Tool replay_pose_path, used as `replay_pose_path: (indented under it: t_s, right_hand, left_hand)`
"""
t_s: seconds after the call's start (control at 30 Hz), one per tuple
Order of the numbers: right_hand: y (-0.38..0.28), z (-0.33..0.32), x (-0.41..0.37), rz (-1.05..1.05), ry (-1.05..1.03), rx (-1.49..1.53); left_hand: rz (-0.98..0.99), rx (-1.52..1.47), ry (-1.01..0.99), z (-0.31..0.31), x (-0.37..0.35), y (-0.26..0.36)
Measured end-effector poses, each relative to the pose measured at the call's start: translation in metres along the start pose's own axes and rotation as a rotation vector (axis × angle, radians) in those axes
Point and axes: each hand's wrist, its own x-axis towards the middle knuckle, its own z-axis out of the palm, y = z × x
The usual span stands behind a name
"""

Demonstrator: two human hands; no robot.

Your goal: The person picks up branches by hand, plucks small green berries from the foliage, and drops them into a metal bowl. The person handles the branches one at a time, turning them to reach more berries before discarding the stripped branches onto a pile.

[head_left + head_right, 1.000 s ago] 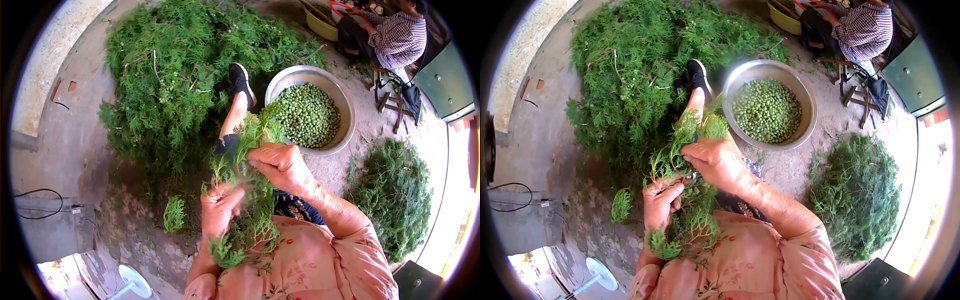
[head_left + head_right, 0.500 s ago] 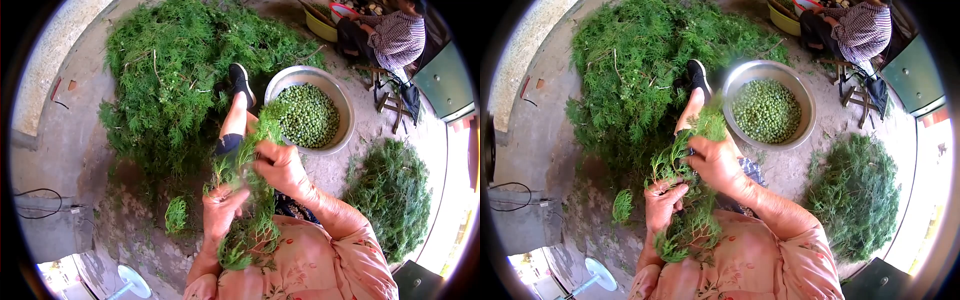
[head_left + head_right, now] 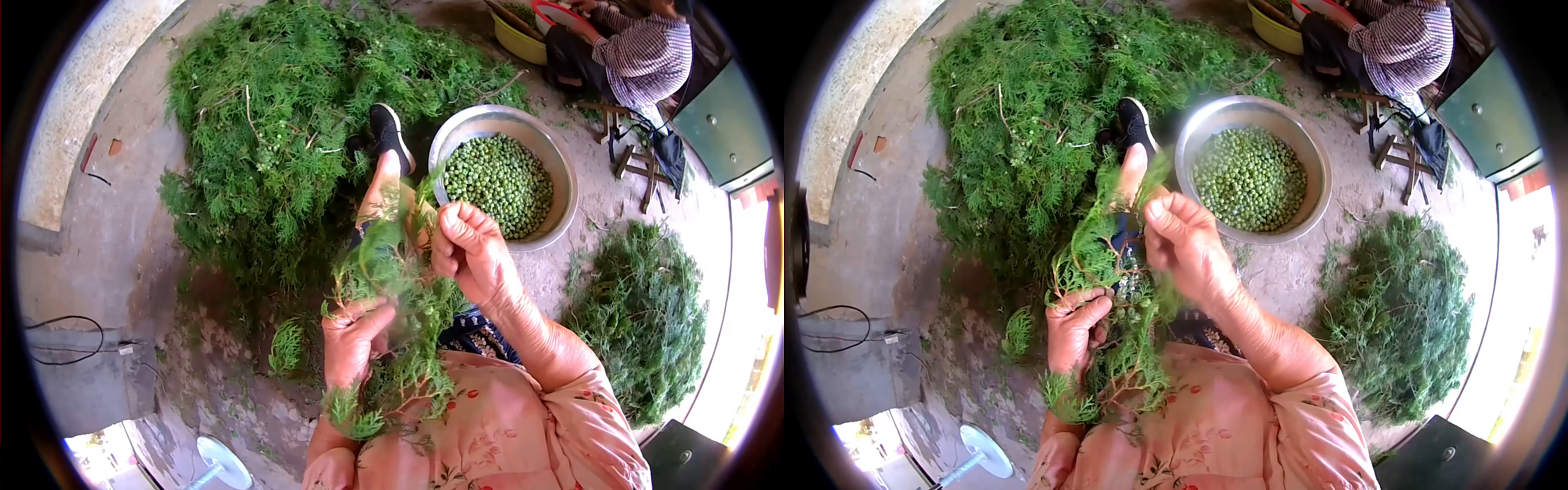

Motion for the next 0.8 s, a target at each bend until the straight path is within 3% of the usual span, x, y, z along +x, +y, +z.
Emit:
replay_pose_path:
  t_s: [0.17,0.3,0.37,0.43,0.57,0.63,0.7,0.77,0.8]
  right_hand:
    - [-0.018,-0.014,0.008,0.044,0.082,-0.090]
    - [-0.030,-0.056,0.018,-0.086,0.068,0.100]
    - [-0.044,-0.055,0.026,-0.207,0.416,0.375]
    - [-0.049,-0.061,0.024,-0.195,0.453,0.392]
    - [-0.030,-0.028,-0.009,-0.165,0.144,-0.456]
    - [-0.024,-0.004,-0.024,-0.643,-0.279,-1.126]
    - [-0.015,0.030,-0.037,-1.011,-0.514,-1.427]
    - [0.003,0.034,-0.049,-0.988,-0.684,-1.335]
    - [0.005,0.040,-0.056,-0.793,-0.758,-1.400]
  left_hand:
    - [-0.067,-0.152,-0.033,-0.009,0.007,0.001]
    - [0.024,-0.237,-0.079,-0.013,0.010,0.001]
    - [0.068,-0.224,-0.008,-0.015,0.016,-0.008]
    - [0.145,-0.216,0.006,-0.017,0.020,-0.013]
    - [0.101,-0.408,-0.018,-0.004,0.016,-0.009]
    - [0.094,-0.491,-0.019,0.001,0.017,-0.009]
    - [0.123,-0.314,-0.036,-0.002,0.020,-0.007]
    - [0.060,-0.486,0.000,0.006,0.019,-0.005]
    - [0.079,-0.481,0.017,0.011,0.017,0.004]
